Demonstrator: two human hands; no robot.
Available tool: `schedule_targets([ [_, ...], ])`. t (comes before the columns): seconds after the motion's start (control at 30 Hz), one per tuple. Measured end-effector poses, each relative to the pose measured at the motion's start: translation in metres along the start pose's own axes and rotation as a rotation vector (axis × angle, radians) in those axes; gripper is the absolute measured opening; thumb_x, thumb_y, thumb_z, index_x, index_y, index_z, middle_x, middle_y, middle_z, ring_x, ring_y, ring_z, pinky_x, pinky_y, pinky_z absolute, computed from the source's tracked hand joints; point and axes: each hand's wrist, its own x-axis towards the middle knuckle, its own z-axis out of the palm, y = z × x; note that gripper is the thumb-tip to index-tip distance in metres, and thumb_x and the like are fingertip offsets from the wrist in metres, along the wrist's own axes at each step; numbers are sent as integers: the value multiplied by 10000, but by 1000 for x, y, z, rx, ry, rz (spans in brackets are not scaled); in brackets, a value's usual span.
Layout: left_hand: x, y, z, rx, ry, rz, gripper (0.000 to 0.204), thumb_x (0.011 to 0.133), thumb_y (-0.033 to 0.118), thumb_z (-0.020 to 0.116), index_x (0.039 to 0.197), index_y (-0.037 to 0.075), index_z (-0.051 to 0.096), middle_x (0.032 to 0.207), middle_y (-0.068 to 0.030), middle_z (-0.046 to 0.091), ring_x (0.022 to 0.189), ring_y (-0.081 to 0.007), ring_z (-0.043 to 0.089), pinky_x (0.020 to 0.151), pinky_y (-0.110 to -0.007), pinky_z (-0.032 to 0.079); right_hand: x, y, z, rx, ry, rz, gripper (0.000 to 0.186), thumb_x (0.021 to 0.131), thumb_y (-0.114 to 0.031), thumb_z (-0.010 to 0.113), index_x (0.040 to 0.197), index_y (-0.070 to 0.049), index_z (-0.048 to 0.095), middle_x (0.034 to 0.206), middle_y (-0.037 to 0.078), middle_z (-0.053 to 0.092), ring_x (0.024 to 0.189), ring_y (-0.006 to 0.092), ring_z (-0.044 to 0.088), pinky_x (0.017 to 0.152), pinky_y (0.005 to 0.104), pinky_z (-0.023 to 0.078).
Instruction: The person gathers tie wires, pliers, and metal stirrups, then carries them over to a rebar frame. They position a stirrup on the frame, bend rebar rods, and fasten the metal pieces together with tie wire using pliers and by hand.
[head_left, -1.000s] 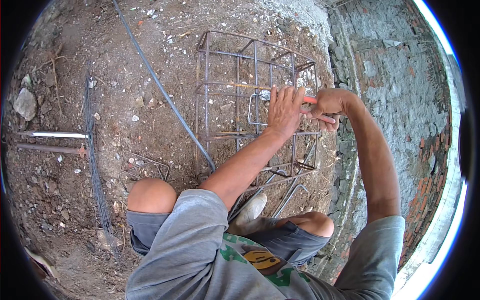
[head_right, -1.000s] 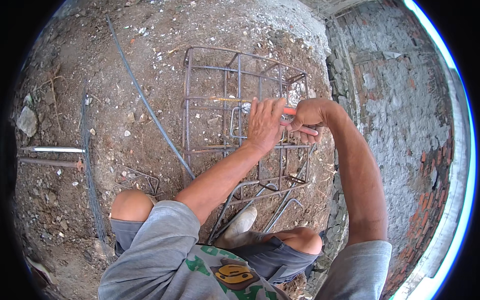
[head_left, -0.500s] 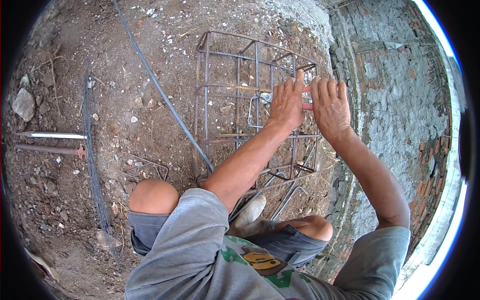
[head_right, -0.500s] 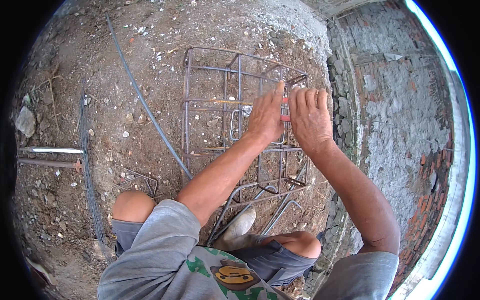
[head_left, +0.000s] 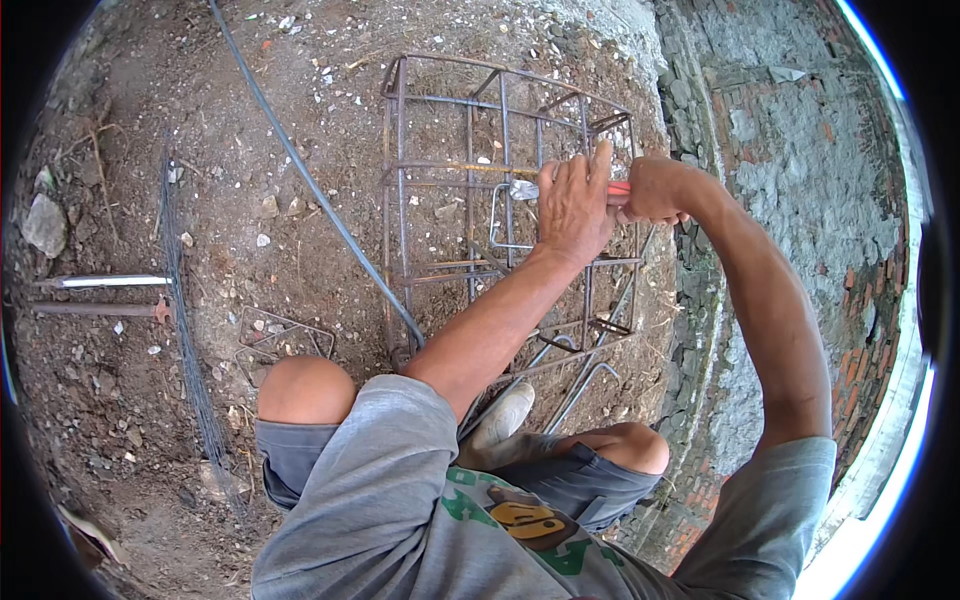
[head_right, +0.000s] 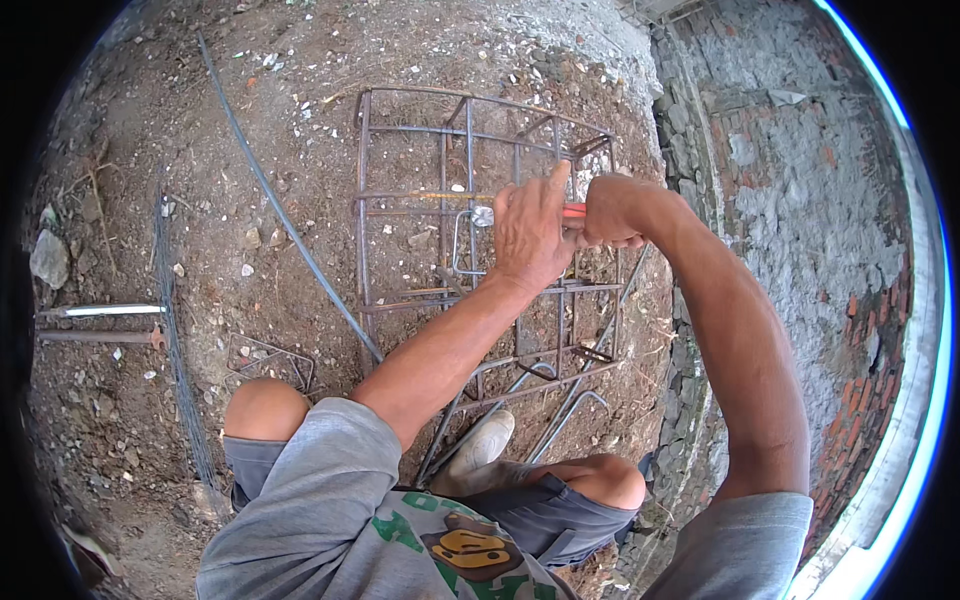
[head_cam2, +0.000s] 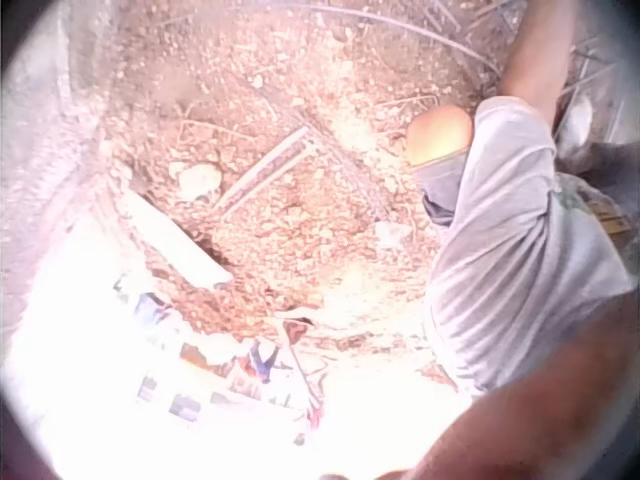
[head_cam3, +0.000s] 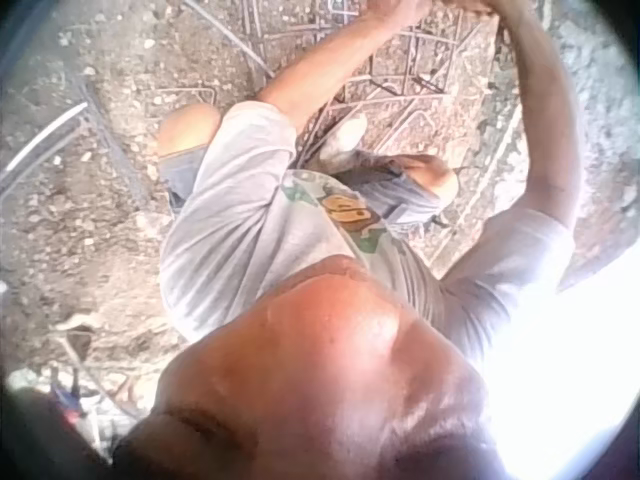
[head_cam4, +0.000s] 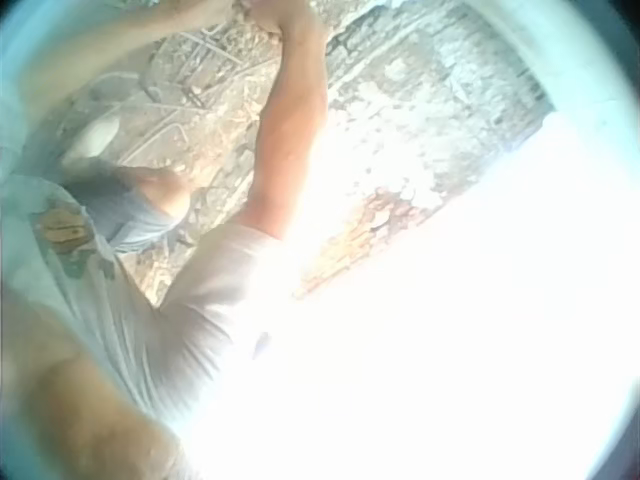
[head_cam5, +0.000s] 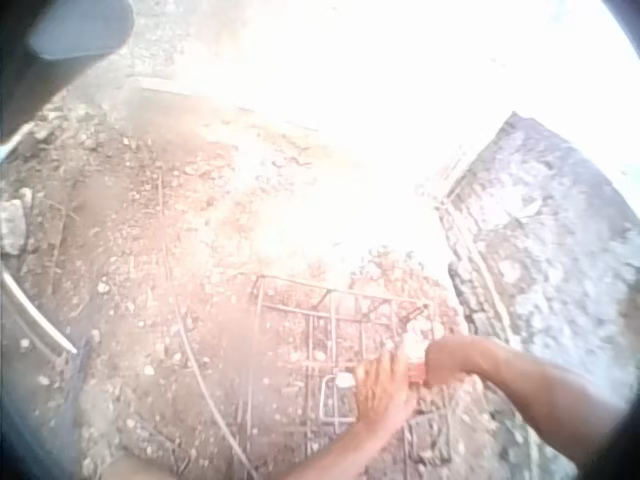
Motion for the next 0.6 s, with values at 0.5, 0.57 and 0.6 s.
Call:
schedule_targets([
  [0.5,23,-13,-11,81,-733,15,397,647,-3,646,1027,92,576,993,-124,604,1064,-288,541,967,-517,315,-31,-21,84,42,389,78,247,845,-201,574,998,-8,551,907,146,614,884,256,615,777,408,492],
  [0.57,14,-12,-12,134,-760,26,451,651,-3,647,1086,97,581,1039,-123,605,1113,-287,521,1055,-544,264,-24,-12,79,230,210,72,249,862,-221,573,951,11,583,832,151,642,778,259,655,681,403,535],
  [0.6,6,-7,-18,182,-706,25,530,654,5,654,1162,113,550,1102,-123,577,1166,-286,479,1078,-564,202,-24,-4,70,607,-99,36,279,870,-248,578,913,26,603,762,159,646,676,264,656,576,388,534],
])
